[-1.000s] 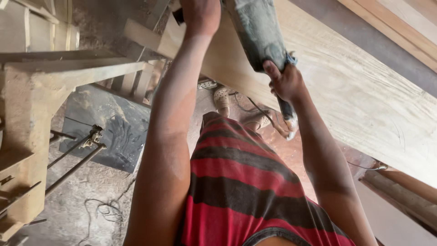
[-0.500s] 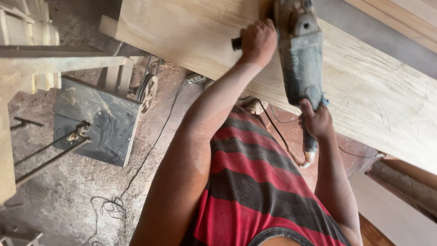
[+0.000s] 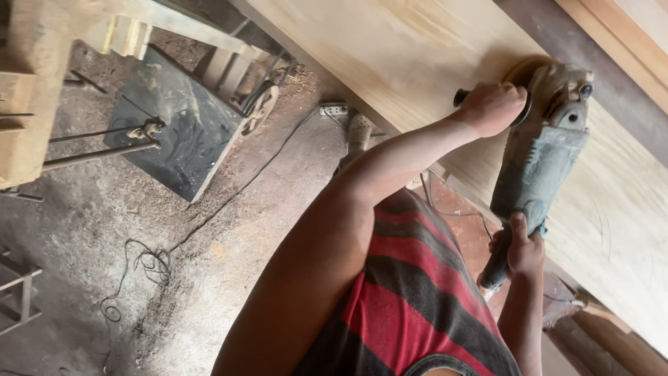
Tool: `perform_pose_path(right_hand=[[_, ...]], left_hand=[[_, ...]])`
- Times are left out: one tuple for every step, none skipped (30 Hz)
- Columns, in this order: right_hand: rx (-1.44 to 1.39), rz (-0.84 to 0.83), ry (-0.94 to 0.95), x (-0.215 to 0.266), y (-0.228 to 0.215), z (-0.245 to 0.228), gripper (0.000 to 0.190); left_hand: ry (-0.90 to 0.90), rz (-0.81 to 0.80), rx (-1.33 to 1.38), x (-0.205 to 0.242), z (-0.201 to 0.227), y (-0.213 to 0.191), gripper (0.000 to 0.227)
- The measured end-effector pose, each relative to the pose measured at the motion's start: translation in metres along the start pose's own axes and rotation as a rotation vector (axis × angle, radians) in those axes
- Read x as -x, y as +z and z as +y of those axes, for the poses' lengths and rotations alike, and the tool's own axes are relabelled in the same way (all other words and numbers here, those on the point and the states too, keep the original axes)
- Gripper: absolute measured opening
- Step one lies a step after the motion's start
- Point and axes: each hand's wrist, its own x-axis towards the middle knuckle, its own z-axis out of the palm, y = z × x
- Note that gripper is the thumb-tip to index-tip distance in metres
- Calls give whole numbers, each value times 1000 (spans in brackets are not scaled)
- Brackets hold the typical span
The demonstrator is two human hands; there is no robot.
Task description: The person uses a handheld power sander to smooth the edges and surfaces of a long wooden plank. They reposition the plank and switch between different power sanders to continue smoothing the wood.
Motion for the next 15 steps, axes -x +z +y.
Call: perform_pose_path(right_hand=[[-2,-4,11,1,8,1,58],[26,-1,13,2,18,0,59],[52,5,9,0,29,-4,60],[78,10,4,-5,43,-10,62],[76,-14,-1,-4,55,-14,59],[75,-38,-5,-5,69,-21,57],[80,-62,-6,-8,81,-29,54],[126,-79,-24,-11,95,-39,54],[180,-105,-39,-18,112,-51,53],[234,-132,-55,-26,129,-64,53],[241,-168,-78,-30,145,-76,51],[247,-204,-101,-34,164,-88,50],[253,-239,-123,-36,183,-100,49],[305,-264,-138,-34,199,-114,49],[351,-294,-162,-36,219,-129,49]], left_hand=[[69,-51,40,7,-15,-11,6],[77,12,31,19,-27,-22,6],[89,79,19,31,-38,-34,8],[103,147,8,39,-53,-48,9],[91,228,-38,50,-64,-59,14],[79,310,-84,59,-77,-70,19],[61,390,-125,66,-89,-80,24],[30,418,-211,69,-101,-88,23],[-14,445,-302,70,-117,-97,21],[-58,468,-392,71,-135,-106,20],[-130,409,-411,72,-150,-113,13],[-202,347,-428,71,-168,-121,8],[-270,284,-444,73,-185,-129,7],[-311,337,-426,77,-203,-139,7],[-349,397,-418,79,-225,-150,8]])
